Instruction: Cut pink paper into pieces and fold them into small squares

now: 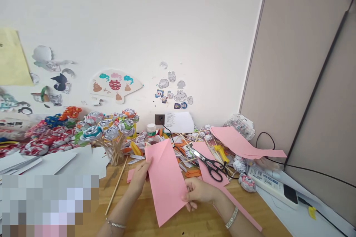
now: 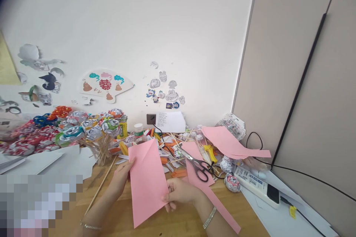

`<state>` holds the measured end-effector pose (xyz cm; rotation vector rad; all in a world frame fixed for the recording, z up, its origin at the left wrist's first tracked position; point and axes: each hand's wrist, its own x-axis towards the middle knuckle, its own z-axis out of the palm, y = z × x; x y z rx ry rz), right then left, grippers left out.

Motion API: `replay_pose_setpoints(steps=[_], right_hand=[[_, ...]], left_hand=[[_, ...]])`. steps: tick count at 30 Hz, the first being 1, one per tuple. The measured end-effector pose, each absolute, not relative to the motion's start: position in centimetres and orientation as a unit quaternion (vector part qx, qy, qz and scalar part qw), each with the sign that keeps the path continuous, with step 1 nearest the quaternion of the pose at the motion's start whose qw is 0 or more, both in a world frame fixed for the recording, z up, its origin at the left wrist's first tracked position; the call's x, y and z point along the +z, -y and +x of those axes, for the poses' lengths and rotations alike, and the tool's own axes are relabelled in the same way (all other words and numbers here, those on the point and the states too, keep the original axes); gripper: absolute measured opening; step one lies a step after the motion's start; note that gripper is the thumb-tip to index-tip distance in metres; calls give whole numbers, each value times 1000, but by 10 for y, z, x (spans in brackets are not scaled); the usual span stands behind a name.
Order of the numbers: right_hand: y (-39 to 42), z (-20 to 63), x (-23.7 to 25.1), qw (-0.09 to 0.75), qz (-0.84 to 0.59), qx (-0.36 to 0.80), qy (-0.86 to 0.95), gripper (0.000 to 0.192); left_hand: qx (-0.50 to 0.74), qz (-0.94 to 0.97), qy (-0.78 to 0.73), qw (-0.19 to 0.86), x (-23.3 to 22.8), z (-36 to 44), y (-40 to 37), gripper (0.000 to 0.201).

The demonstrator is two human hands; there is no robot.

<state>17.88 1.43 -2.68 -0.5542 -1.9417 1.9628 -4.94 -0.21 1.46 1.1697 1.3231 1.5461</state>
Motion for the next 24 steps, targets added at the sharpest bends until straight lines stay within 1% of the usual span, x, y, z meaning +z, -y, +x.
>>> replay_pose_setpoints(steps=[4,7,9,12,16,18,20,21,22,24], right_hand=[[-15,179,-30,130,-188,694,682,29],[-15,178,-31,132,-193,693,682,29],[-16,176,-30,151,-208,682,685,29],[-17,174,-29,206,-245,652,687,28],[-16,173,-24,239,-265,618,701,24],[-15,172,-22,255,-292,581,716,19],[-14,170,-22,294,-340,513,731,12],[-14,168,-23,319,-366,465,740,10],[-14,166,-23,343,-390,408,751,9],[-12,162,-26,373,-427,280,775,12]], left_hand=[[661,407,-504,378,15,-55,0,43],[675,384,-498,385,17,-57,0,41],[670,372,-504,398,17,-57,0,41],[665,357,-513,410,14,-60,-3,40],[699,349,-498,376,12,-68,-6,38],[700,356,-492,376,13,-69,-7,36],[676,375,-498,393,13,-66,-10,33],[657,386,-506,404,11,-62,-11,37],[636,397,-516,415,7,-55,-13,45],[605,408,-532,429,-3,-39,-17,73]])
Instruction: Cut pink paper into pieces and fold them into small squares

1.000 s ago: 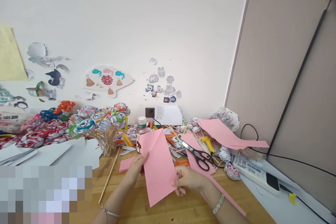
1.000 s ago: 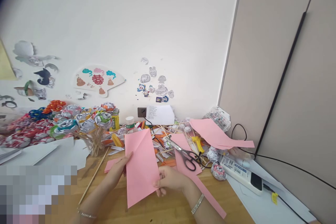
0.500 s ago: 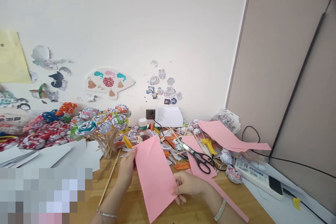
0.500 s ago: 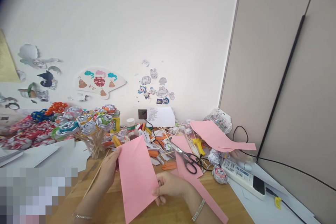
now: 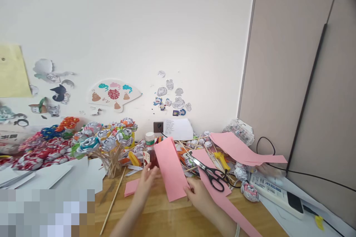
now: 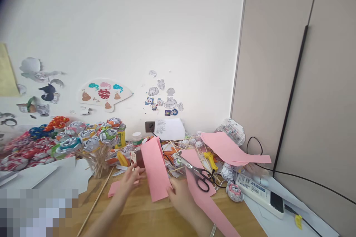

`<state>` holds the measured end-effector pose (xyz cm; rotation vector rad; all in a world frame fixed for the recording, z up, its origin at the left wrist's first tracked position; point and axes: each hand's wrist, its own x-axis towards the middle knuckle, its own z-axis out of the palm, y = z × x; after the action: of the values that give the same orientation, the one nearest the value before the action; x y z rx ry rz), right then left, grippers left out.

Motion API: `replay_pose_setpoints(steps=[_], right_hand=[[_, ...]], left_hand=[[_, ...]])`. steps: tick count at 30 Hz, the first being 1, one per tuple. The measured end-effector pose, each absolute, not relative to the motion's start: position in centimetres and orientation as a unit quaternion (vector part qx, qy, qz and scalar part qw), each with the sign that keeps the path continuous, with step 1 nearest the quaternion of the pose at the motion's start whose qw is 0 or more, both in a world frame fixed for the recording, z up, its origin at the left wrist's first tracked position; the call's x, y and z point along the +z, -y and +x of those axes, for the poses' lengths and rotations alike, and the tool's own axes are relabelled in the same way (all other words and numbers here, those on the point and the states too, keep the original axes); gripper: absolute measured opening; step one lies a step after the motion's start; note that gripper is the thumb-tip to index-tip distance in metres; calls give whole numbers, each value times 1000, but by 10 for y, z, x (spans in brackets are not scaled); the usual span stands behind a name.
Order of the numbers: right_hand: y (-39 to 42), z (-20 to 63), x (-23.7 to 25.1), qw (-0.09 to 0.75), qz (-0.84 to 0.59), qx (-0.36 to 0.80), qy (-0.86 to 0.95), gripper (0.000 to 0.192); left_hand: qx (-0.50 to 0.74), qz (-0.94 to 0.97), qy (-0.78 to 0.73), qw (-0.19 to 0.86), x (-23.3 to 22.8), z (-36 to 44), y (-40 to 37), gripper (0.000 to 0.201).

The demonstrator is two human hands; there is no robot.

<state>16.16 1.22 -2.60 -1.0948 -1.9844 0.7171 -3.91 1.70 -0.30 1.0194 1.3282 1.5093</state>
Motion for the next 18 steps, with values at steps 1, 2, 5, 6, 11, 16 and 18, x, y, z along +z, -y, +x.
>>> replay_pose_setpoints(steps=[1,2,5,6,11,16,18], right_hand=[[-11,159,-27,378,-439,220,785,13],[-8,156,-28,376,-447,172,793,14],[2,149,-28,363,-428,107,821,15],[7,147,-26,358,-413,103,831,16],[26,146,-11,328,-363,118,864,21],[29,147,-10,291,-399,143,858,43],[27,147,-13,277,-432,137,847,59]], left_hand=[[598,428,-523,432,-9,-30,-18,87],[602,446,-503,431,-15,-21,-18,98],[608,468,-473,433,-25,-2,-14,111],[611,472,-470,428,-25,2,-12,111],[578,526,-497,377,-15,5,1,88],[578,549,-485,360,-12,5,6,76],[575,549,-481,370,-14,6,7,71]])
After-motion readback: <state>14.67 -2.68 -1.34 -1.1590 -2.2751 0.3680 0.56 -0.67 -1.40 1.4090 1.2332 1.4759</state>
